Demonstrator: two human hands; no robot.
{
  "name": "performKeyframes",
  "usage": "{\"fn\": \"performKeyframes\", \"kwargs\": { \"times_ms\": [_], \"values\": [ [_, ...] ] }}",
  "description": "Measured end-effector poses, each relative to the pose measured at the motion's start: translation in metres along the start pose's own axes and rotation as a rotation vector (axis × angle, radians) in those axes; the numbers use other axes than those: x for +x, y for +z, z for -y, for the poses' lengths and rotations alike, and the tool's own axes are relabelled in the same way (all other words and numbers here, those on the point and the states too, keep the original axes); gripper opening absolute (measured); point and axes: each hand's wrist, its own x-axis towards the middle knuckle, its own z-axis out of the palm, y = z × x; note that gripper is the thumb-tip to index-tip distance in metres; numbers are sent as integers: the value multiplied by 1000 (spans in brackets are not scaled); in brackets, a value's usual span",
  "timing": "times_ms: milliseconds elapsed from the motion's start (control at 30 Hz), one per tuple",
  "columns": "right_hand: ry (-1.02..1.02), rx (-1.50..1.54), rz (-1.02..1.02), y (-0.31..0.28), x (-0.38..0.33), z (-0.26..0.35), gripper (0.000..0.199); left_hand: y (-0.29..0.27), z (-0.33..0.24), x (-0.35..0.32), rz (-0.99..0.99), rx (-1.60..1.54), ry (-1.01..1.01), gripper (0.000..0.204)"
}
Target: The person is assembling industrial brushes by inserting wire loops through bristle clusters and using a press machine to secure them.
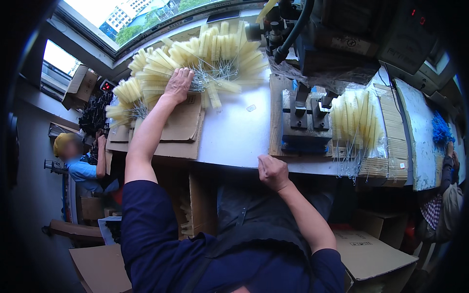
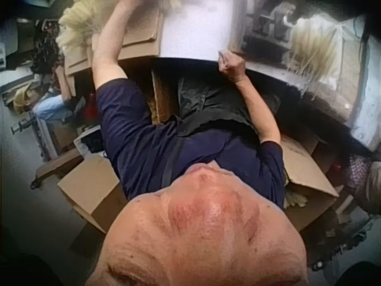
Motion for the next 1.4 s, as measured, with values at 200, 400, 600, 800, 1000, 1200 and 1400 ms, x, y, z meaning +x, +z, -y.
{"fn": "performKeyframes", "kwargs": {
  "times_ms": [200,400,600,800,1000,1200,1400],
  "values": [
    [-6,3,-15,1,-1,-1,9,-10,7,-23,55,-168,-63,67],
    [-13,-4,-17,-1,0,0,9,-44,43,-40,-15,-367,-81,56],
    [-6,-39,-3,-1,-3,-2,8,-76,12,-52,-115,-379,33,44],
    [41,20,9,0,-1,1,5,-64,-63,-74,-257,-232,233,30],
    [325,186,139,-7,22,17,11,-19,-103,-90,-303,-80,137,40],
    [336,235,159,5,79,29,14,-30,-105,-113,-306,-172,105,47],
    [458,189,253,58,147,15,30,-28,-115,-138,-417,-241,-3,48]
  ]
}}
